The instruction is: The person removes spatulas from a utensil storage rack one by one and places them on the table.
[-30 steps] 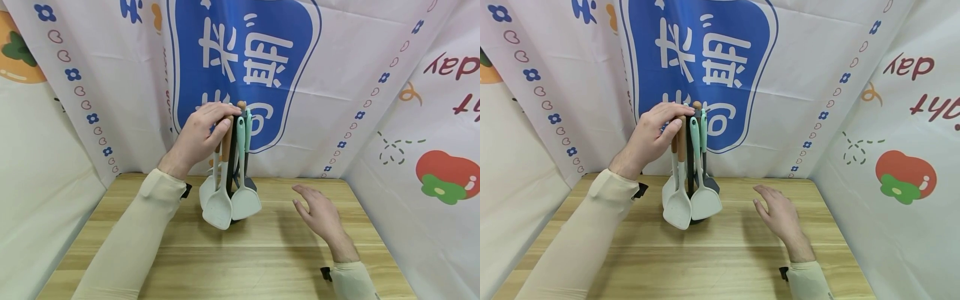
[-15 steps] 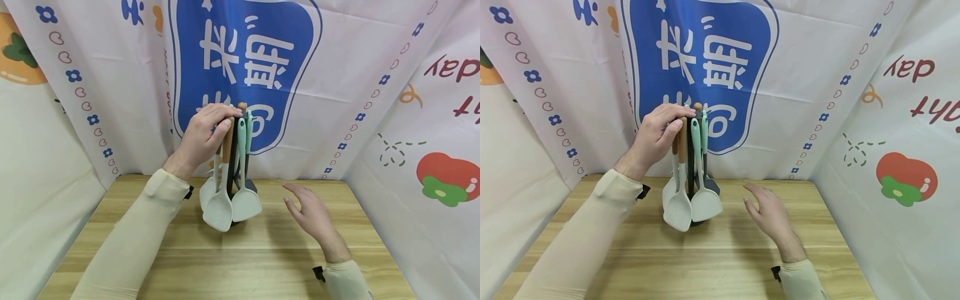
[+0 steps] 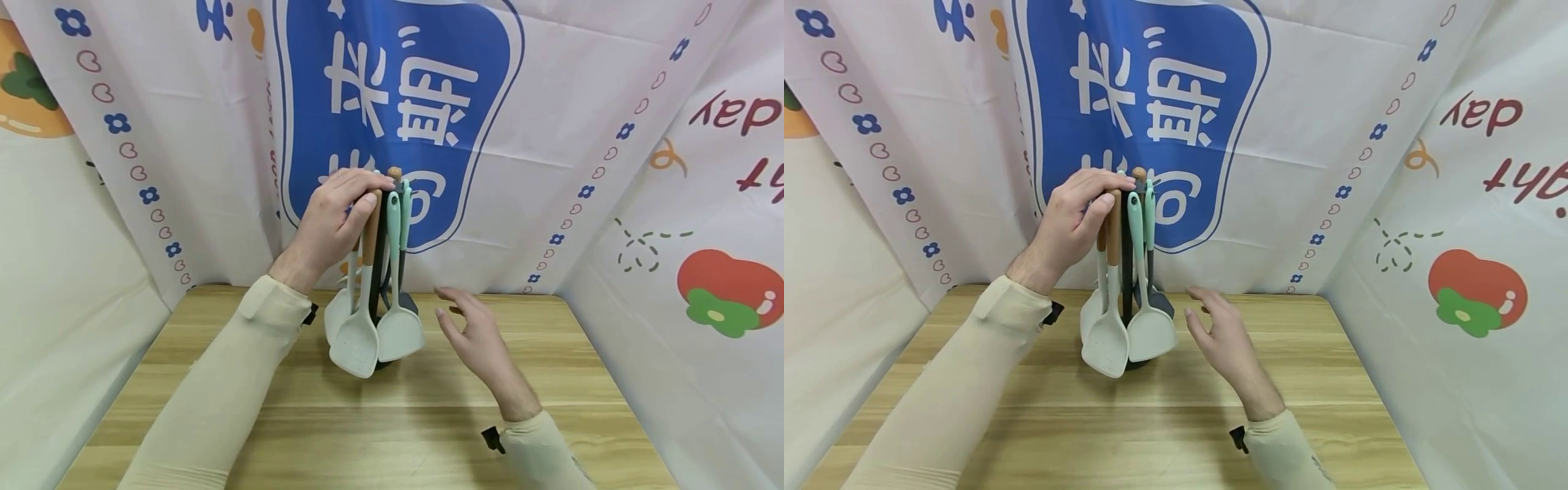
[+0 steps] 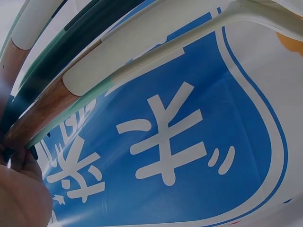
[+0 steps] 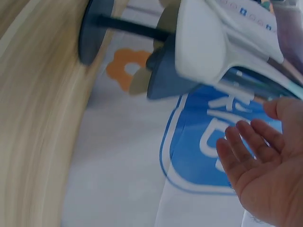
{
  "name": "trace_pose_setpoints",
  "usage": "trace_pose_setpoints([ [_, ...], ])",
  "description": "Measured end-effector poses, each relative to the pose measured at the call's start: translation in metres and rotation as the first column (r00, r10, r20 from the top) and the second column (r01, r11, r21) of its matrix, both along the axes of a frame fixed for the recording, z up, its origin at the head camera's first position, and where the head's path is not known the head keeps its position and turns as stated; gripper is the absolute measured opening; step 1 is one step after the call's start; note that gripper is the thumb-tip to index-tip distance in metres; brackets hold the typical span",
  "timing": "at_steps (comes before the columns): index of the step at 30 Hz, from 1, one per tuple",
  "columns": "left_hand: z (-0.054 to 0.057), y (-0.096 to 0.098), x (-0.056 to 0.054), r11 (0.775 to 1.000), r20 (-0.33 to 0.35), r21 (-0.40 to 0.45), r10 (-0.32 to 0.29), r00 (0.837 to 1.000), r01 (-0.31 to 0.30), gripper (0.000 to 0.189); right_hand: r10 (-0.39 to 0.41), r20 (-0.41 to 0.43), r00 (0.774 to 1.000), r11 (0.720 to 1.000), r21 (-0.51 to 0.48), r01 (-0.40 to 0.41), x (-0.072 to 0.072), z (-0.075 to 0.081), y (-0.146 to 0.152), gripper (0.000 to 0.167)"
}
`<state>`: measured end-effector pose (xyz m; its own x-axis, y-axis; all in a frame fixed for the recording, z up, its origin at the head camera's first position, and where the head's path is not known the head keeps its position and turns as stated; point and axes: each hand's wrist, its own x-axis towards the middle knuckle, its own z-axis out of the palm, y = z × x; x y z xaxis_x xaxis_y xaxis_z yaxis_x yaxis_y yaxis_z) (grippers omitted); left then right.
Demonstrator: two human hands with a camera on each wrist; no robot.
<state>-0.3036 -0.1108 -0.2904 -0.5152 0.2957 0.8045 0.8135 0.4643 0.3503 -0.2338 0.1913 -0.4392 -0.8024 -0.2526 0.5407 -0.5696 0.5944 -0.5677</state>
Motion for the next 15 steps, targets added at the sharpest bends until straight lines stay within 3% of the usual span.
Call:
trace_pose_setpoints([
  [4, 0.000, 0.001, 0.000, 1.000, 0.003, 0.005, -0.001, 1.000, 0.001, 0.046, 0.053, 0.051, 0.997, 0.988, -0.148, -0.045, -0.001, 0.000, -0.015, 0.037],
  [8, 0.000, 0.001, 0.000, 1.000, -0.003, 0.009, 0.003, 1.000, -0.003, 0.046, 0.116, 0.133, 0.984, 0.958, -0.276, -0.076, -0.001, 0.001, -0.030, 0.035],
  [15, -0.001, 0.001, -0.003, 1.000, -0.017, 0.010, -0.002, 1.000, 0.002, 0.045, 0.197, 0.224, 0.955, 0.919, -0.382, -0.100, 0.001, 0.008, -0.051, 0.035],
])
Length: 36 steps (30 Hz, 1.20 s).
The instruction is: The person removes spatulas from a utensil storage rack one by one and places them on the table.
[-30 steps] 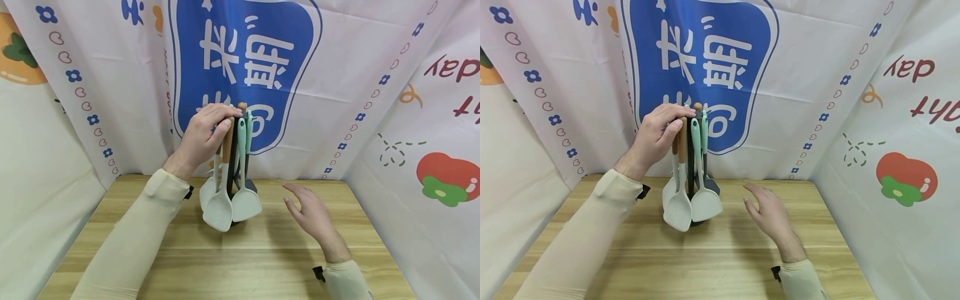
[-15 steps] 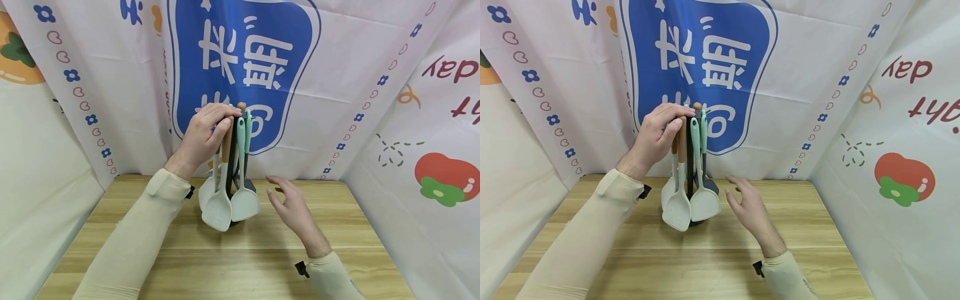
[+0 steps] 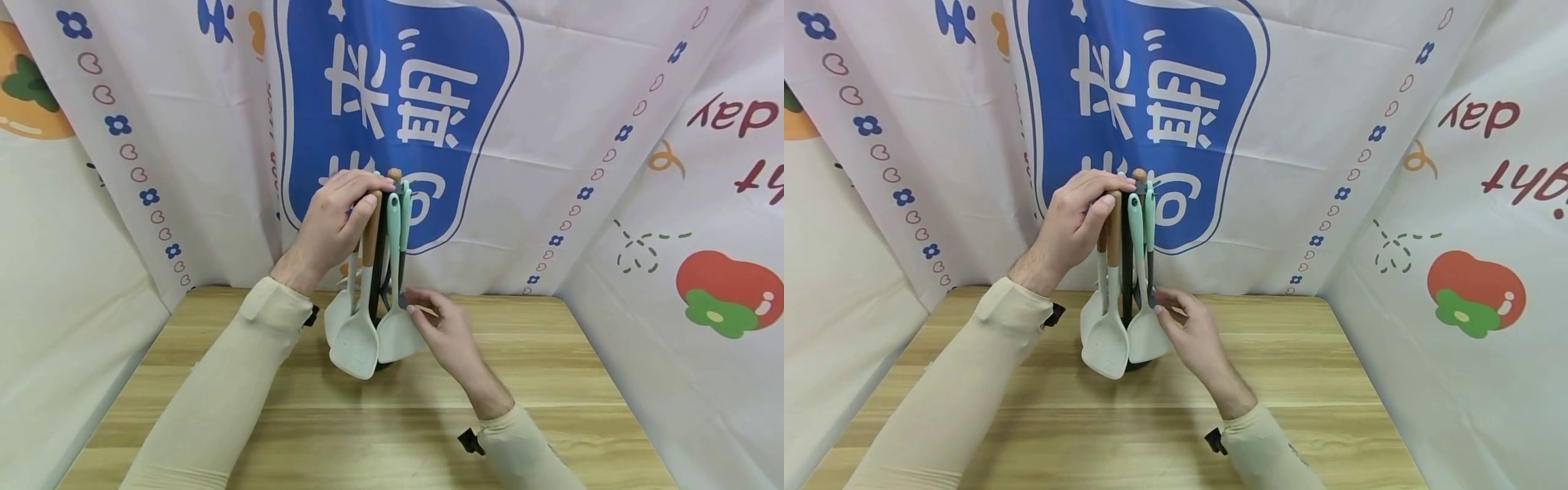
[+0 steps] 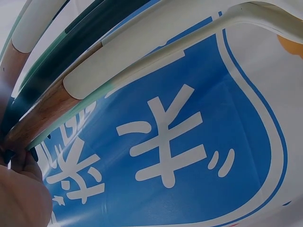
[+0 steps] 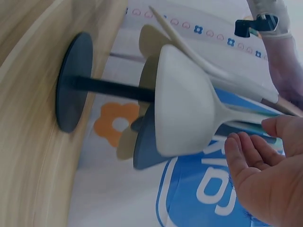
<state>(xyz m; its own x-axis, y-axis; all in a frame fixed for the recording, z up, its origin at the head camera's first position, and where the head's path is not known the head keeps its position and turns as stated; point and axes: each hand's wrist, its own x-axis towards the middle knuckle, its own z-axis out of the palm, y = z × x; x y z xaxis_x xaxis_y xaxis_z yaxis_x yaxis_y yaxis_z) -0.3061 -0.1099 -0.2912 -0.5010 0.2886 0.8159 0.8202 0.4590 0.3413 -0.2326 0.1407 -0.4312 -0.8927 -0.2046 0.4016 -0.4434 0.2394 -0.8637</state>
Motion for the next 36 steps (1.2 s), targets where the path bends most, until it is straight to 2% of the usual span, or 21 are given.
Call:
trace_pose_setpoints([
  [6, -0.001, 0.000, -0.001, 1.000, 0.000, 0.004, 0.005, 1.000, -0.005, 0.045, -0.008, 0.049, 0.999, 1.000, -0.023, 0.009, -0.002, 0.003, -0.014, 0.034],
  [15, 0.000, 0.000, -0.001, 1.000, 0.002, 0.015, 0.008, 1.000, -0.008, 0.045, -0.051, 0.063, 0.997, 0.997, -0.047, 0.054, -0.007, 0.006, -0.027, 0.031],
  [22, 0.000, 0.000, 0.000, 1.000, 0.009, 0.021, 0.014, 1.000, -0.014, 0.046, -0.086, 0.062, 0.994, 0.996, -0.032, 0.088, -0.007, 0.009, -0.030, 0.024],
  [36, -0.001, -0.002, -0.001, 1.000, 0.002, 0.029, 0.011, 1.000, -0.011, 0.045, -0.074, 0.070, 0.995, 0.996, -0.034, 0.077, -0.007, 0.013, -0.027, 0.018],
])
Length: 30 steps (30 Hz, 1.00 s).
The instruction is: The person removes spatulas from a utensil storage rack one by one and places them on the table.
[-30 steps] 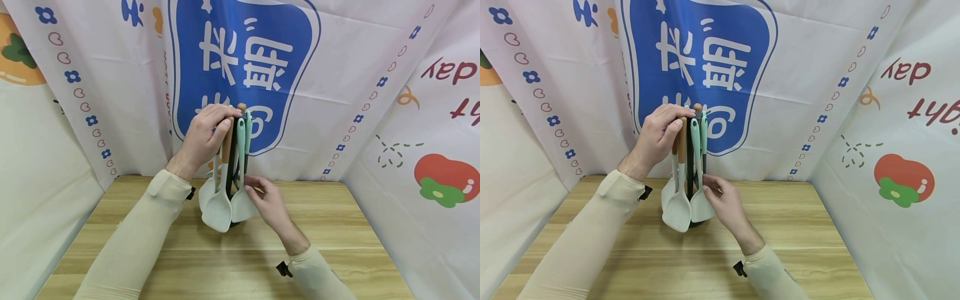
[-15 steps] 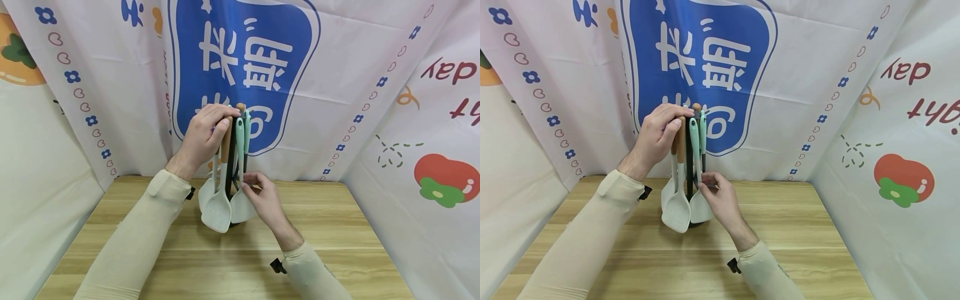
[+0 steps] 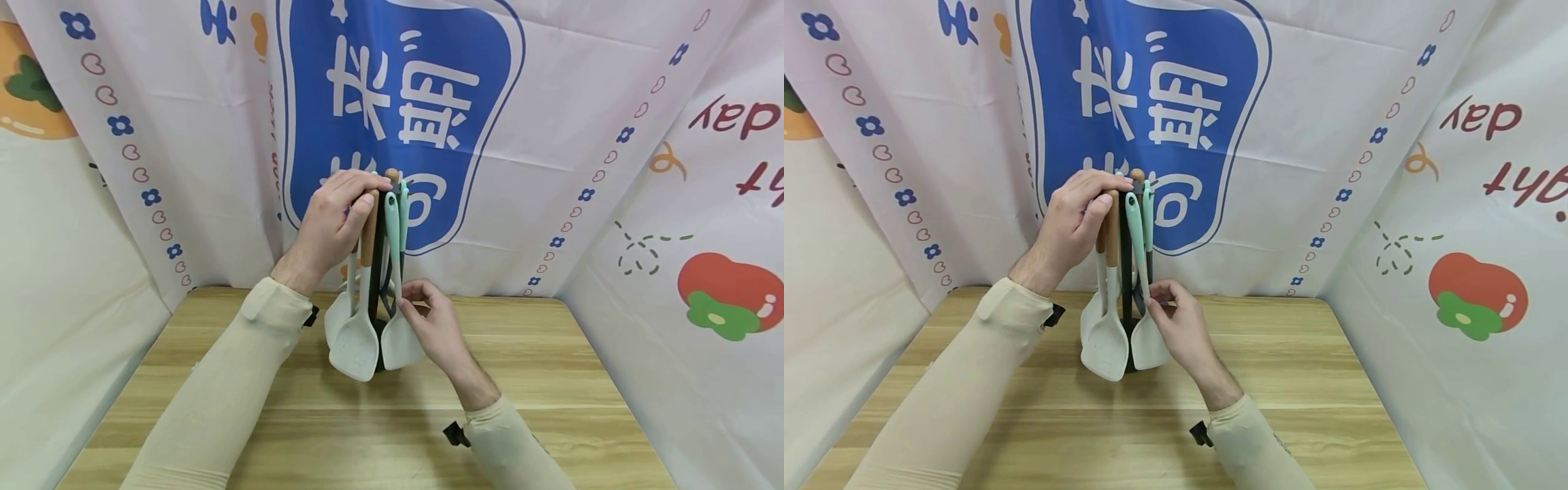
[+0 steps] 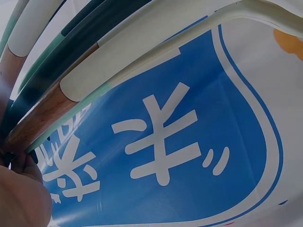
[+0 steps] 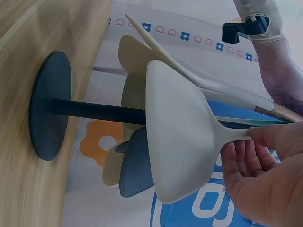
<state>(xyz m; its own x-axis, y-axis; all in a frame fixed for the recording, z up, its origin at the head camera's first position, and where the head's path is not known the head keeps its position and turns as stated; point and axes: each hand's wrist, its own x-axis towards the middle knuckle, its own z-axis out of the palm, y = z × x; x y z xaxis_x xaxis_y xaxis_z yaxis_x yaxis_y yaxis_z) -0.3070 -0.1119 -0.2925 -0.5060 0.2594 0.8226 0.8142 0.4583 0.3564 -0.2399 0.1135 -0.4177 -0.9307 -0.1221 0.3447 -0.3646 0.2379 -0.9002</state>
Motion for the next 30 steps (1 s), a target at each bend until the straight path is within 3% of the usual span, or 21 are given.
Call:
trace_pose_setpoints([
  [30, -0.0011, -0.0025, -0.0010, 1.000, 0.011, 0.000, 0.001, 1.000, -0.001, 0.045, 0.031, 0.010, 0.999, 0.999, -0.024, -0.031, 0.0081, 0.0005, 0.0027, 0.018],
])
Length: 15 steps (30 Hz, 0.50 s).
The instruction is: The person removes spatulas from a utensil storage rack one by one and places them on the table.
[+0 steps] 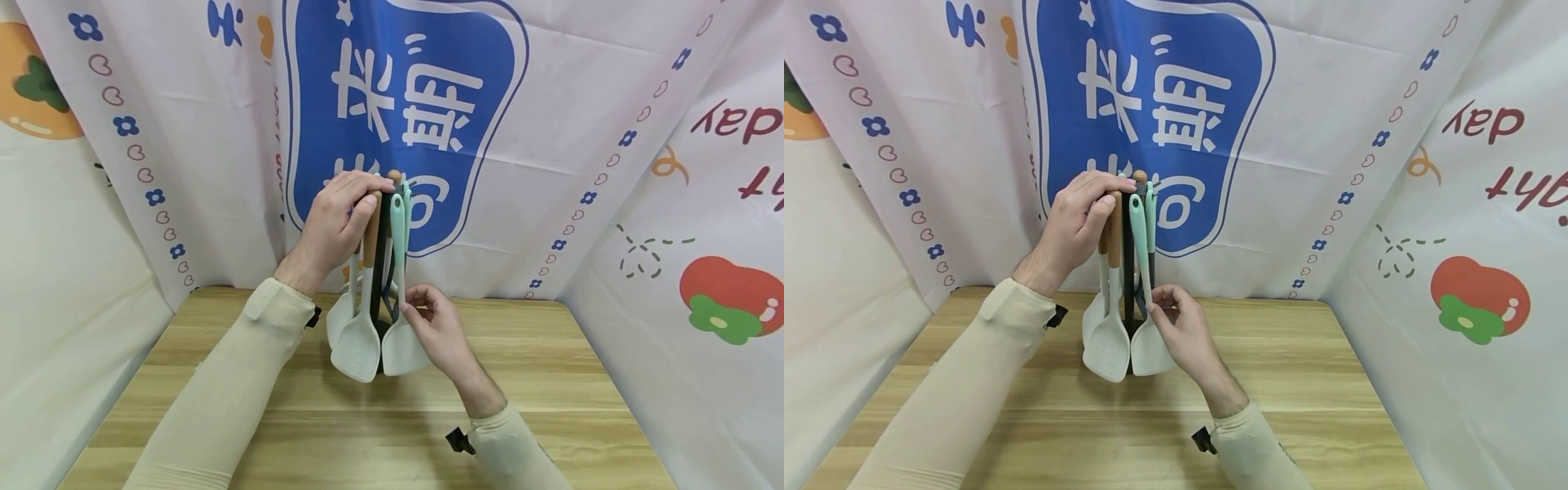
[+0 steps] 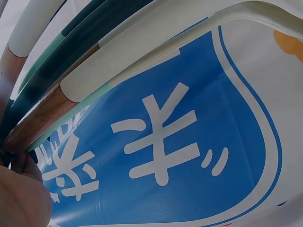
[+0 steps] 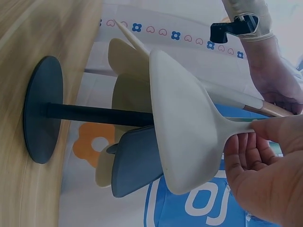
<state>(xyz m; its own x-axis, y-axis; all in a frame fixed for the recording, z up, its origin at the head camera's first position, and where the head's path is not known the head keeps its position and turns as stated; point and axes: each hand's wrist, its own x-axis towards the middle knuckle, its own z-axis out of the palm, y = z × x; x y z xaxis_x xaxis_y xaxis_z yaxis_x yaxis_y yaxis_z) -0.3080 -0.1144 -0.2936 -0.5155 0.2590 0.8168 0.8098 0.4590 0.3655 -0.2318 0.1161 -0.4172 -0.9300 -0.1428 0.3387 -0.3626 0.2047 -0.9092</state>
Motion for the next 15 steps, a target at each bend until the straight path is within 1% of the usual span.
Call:
trace_pose_setpoints([
  [9, 0.000, 0.000, 0.001, 1.000, 0.005, -0.009, 0.009, 1.000, -0.009, 0.045, -0.013, -0.004, 1.000, 1.000, -0.011, 0.013, 0.003, 0.002, 0.008, 0.018],
  [15, 0.000, 0.000, 0.001, 1.000, 0.003, -0.010, 0.009, 1.000, -0.009, 0.046, -0.033, 0.025, 0.999, 0.999, -0.014, 0.033, 0.002, -0.001, 0.018, 0.019],
])
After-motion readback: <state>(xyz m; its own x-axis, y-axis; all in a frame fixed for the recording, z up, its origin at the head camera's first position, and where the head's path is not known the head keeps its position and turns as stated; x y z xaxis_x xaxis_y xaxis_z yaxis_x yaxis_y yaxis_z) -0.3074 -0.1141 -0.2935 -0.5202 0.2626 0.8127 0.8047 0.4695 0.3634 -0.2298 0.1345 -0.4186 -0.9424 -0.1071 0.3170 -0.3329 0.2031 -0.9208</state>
